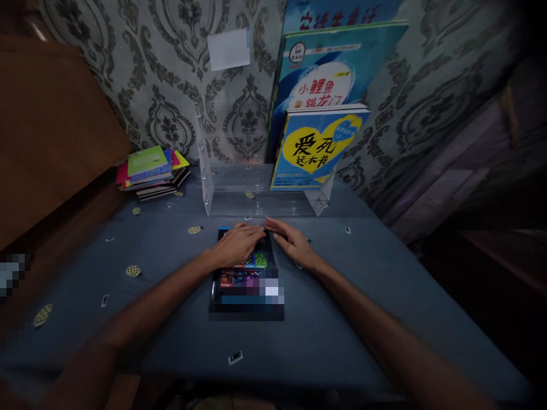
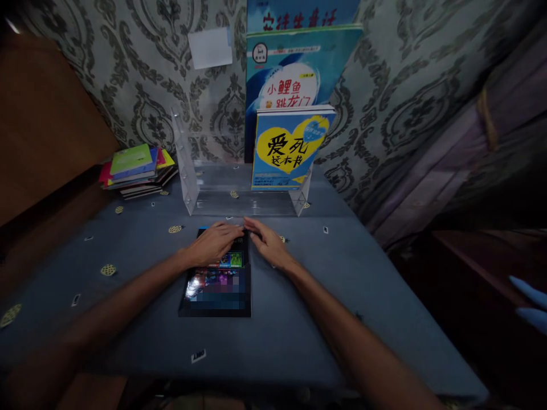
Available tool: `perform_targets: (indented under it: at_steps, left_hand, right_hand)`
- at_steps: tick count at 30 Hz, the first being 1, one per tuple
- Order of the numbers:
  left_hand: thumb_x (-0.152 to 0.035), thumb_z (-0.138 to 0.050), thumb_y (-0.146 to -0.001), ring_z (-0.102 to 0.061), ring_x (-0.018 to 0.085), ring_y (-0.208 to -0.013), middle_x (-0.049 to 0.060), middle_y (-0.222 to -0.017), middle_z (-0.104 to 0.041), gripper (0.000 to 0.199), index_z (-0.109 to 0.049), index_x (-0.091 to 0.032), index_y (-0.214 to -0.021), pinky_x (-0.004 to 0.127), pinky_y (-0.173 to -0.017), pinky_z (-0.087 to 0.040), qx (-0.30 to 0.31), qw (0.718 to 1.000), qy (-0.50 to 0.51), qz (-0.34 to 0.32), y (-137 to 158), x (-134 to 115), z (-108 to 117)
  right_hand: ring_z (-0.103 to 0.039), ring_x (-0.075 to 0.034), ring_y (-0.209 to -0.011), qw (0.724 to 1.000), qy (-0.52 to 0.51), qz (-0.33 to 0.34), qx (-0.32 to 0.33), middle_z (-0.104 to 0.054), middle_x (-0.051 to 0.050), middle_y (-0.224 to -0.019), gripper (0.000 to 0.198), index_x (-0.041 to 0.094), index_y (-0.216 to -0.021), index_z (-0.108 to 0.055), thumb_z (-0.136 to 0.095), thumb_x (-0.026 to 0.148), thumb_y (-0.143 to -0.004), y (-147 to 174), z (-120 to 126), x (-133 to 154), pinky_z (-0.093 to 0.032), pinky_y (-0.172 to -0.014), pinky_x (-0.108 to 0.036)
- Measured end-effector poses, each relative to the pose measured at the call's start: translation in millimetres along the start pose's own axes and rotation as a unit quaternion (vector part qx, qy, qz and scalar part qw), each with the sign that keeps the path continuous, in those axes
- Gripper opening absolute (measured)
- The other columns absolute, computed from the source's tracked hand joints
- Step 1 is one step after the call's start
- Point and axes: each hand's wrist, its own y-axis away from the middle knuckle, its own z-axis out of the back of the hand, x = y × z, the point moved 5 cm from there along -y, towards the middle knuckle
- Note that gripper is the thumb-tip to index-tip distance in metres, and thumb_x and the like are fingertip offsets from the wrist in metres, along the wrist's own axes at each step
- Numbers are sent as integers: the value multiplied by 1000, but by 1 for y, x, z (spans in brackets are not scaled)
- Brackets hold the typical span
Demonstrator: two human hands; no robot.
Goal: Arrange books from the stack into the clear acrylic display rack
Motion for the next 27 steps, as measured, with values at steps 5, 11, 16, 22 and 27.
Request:
perform_targets:
  at_steps: [5,11,16,22,27]
  left_hand:
    - [-11,-43,-98,-54,20,-136,9,-144,-60,38,-58,-18,-133,41,-115,-38,17,1000,6,-7,1,2,-3]
    - [-10,-42,-99,-51,18,-139,8,-148,-57,41,-59,-20,-135,44,-116,-33,33,997,26,-59,7,-9,-5]
    - [-12,-43,-99,-53,20,-138,10,-142,-62,40,-61,-18,-134,45,-115,-35,25,992,53,-112,24,-29,-4]
    - [-9,-45,-95,-46,19,-143,7,-145,-60,47,-57,-20,-139,44,-119,-32,55,983,98,-147,56,-66,1]
    - [-6,-44,-92,-41,19,-146,8,-149,-56,52,-54,-16,-142,43,-123,-29,79,973,133,-169,79,-91,5]
  right_hand:
    - [-60,-25,-130,998,59,4,-7,-62,-6,-142,48,28,-142,-55,-49,26,-95,4,-1,5,-43,-116,-52]
    - [-61,-24,-128,996,88,11,-3,-65,-7,-139,46,25,-140,-57,-50,27,-95,3,-1,9,-46,-114,-50]
    - [-62,-25,-128,995,98,17,5,-66,-9,-138,47,22,-141,-56,-51,28,-94,4,-2,16,-47,-112,-51]
    - [-63,-25,-126,993,118,17,6,-67,-9,-136,47,22,-141,-56,-52,25,-94,5,-3,24,-49,-110,-50]
    - [-63,-25,-126,991,129,15,6,-66,-10,-136,46,22,-141,-56,-51,25,-94,5,-3,26,-48,-110,-51]
